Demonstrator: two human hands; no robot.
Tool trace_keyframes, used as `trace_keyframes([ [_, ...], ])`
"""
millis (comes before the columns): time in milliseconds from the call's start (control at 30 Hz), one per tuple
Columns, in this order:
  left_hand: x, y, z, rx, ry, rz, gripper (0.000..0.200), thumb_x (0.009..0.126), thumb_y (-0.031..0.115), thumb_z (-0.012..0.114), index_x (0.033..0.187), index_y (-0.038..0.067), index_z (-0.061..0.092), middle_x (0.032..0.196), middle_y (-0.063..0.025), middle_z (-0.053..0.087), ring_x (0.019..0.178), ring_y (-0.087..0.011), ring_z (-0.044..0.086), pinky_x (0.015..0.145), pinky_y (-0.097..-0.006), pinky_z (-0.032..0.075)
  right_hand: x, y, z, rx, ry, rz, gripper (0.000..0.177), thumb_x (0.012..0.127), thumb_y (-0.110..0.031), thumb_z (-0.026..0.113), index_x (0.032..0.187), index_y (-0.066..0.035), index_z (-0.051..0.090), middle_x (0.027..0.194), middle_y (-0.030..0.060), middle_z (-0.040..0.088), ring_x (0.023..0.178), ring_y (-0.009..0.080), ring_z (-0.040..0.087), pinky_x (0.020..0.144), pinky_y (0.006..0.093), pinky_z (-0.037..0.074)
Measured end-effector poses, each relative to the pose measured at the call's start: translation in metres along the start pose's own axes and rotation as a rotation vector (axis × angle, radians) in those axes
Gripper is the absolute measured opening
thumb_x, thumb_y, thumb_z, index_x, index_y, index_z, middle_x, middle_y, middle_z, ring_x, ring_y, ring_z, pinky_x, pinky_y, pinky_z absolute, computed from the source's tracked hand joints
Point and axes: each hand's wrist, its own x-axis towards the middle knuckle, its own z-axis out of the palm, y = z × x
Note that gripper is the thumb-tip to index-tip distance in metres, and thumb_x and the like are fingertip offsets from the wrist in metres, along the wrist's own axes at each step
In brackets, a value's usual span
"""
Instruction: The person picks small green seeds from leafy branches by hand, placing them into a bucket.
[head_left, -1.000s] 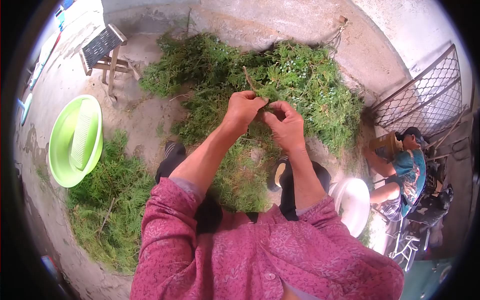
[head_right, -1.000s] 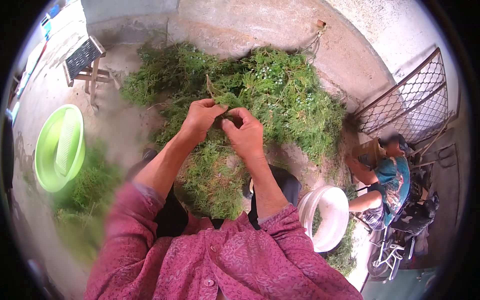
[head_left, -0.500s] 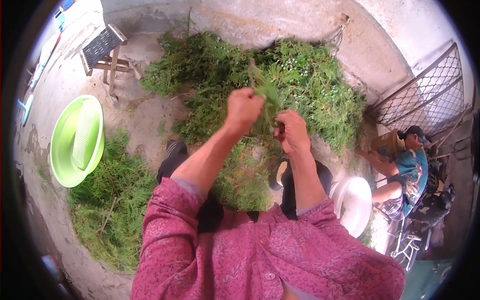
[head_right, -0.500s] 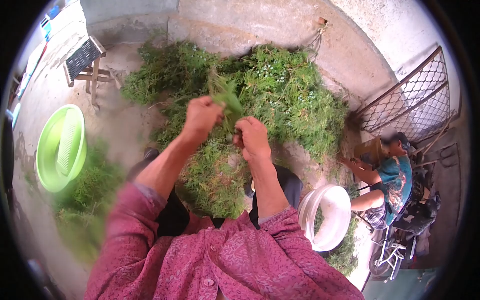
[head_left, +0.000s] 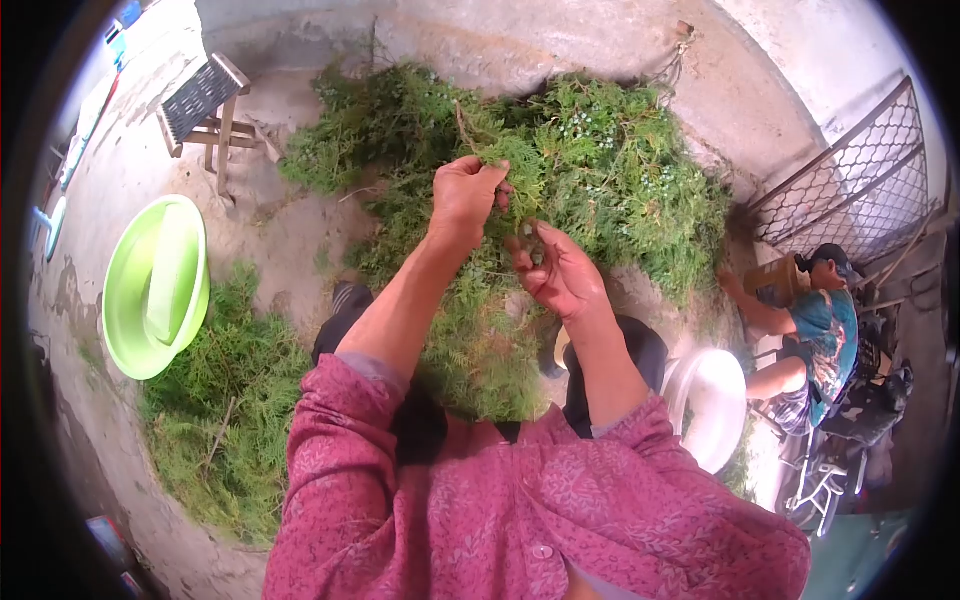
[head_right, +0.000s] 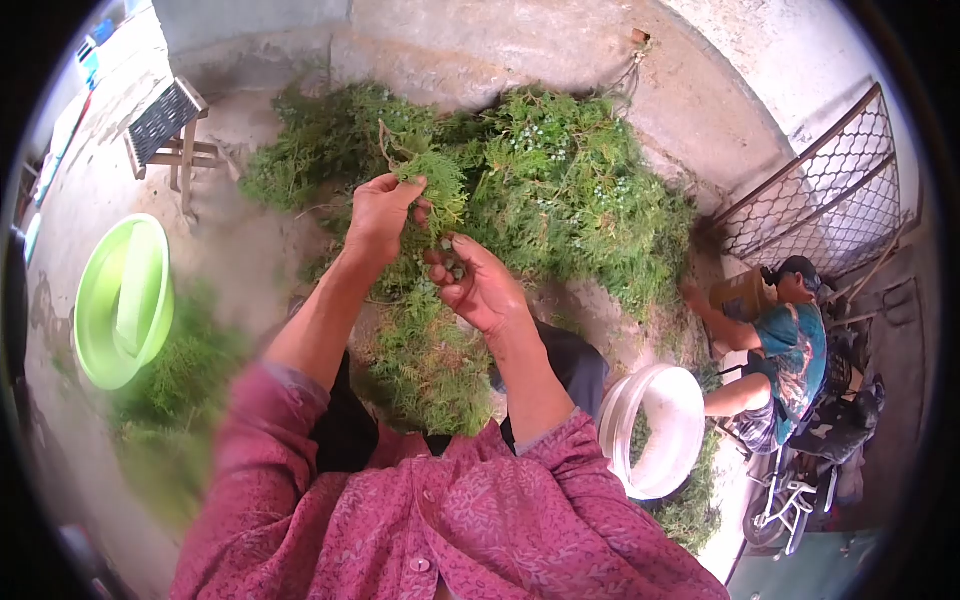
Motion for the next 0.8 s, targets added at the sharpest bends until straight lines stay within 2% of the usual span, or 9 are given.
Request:
trace_keyframes([
  [167,0.0,-0.002,-0.002,0.029,-0.02,0.032,0.009,0.078,0.009,0.061,0.077,0.0,0.059,0.064,-0.0034,0.057,0.052,-0.0096,0.049,0.046,-0.024,0.039,0.015,0.003,-0.009,-0.1,-0.214,-0.053,0.014,0.084,-0.018,0.054,0.083,-0.004,0.053,0.073,0.0059,0.052,0.051,0.0086,0.045,0.039,0.0169,0.032],
  [300,-0.002,0.001,-0.001,0.029,0.01,-0.015,0.01,0.078,0.01,0.06,0.078,0.0,0.06,0.064,-0.0035,0.057,0.051,-0.0097,0.048,0.045,-0.0242,0.038,-0.003,-0.006,-0.002,-0.126,-0.245,0.029,0.011,0.083,-0.012,0.053,0.084,-0.002,0.054,0.069,0.0046,0.052,0.048,0.0075,0.043,0.037,0.0173,0.029],
  [400,0.001,0.008,-0.005,0.008,0.123,0.107,0.016,0.075,0.009,0.06,0.062,0.001,0.054,0.053,-0.0051,0.053,0.046,-0.0095,0.047,0.041,-0.0255,0.037,-0.018,-0.005,0.005,-0.335,0.049,-0.06,0.012,0.079,-0.003,0.05,0.09,0.0,0.055,0.065,0.0028,0.051,0.047,0.0063,0.042,0.035,0.0171,0.027],
  [467,0.007,-0.009,-0.012,0.65,0.027,0.42,0.01,0.075,0.009,0.06,0.067,0.003,0.058,0.055,-0.004,0.056,0.048,-0.0147,0.05,0.045,-0.0279,0.04,-0.019,-0.014,0.003,-0.318,0.191,-0.204,0.018,0.077,0.0,0.049,0.095,0.001,0.055,0.063,0.0015,0.05,0.046,0.0055,0.041,0.035,0.0167,0.027],
  [533,-0.01,-0.015,-0.001,0.994,0.051,0.698,0.011,0.072,0.011,0.058,0.064,0.003,0.057,0.055,-0.0109,0.057,0.051,-0.0258,0.055,0.049,-0.0342,0.045,-0.013,-0.032,-0.012,-0.324,0.106,-0.348,0.014,0.08,-0.004,0.053,0.093,0.0,0.055,0.061,-0.0015,0.047,0.045,0.0043,0.039,0.036,0.0165,0.025],
  [600,-0.026,-0.016,0.01,1.288,-0.117,0.501,0.011,0.07,0.012,0.054,0.066,0.003,0.059,0.062,-0.016,0.058,0.061,-0.0339,0.059,0.056,-0.0392,0.047,-0.007,-0.039,-0.009,-0.407,0.134,-0.421,0.012,0.081,-0.012,0.058,0.087,-0.002,0.056,0.059,-0.0027,0.045,0.044,0.0041,0.038,0.036,0.0169,0.024],
  [633,-0.029,-0.02,0.011,1.296,-0.106,0.496,0.011,0.07,0.012,0.054,0.066,0.003,0.059,0.062,-0.016,0.058,0.061,-0.0339,0.059,0.056,-0.0392,0.047,-0.003,-0.041,-0.007,-0.48,0.16,-0.437,0.013,0.081,-0.016,0.059,0.083,-0.004,0.056,0.058,-0.0028,0.044,0.043,0.0041,0.037,0.035,0.0172,0.023],
  [700,-0.031,-0.026,0.011,1.441,-0.316,0.494,0.01,0.07,0.011,0.054,0.069,0.004,0.06,0.068,-0.0153,0.061,0.067,-0.0332,0.061,0.059,-0.0401,0.048,0.005,-0.039,0.001,-0.583,0.211,-0.419,0.021,0.08,-0.025,0.063,0.072,-0.007,0.053,0.056,-0.003,0.043,0.04,0.004,0.035,0.035,0.0178,0.023],
  [800,-0.032,-0.024,0.008,1.507,-0.372,0.468,0.009,0.068,0.009,0.054,0.071,0.004,0.061,0.072,-0.0161,0.061,0.069,-0.0335,0.061,0.06,-0.0407,0.048,0.023,-0.038,-0.006,-0.703,0.2,-0.387,0.02,0.08,-0.021,0.062,0.069,-0.008,0.051,0.055,-0.003,0.043,0.04,0.0039,0.036,0.034,0.018,0.023],
])
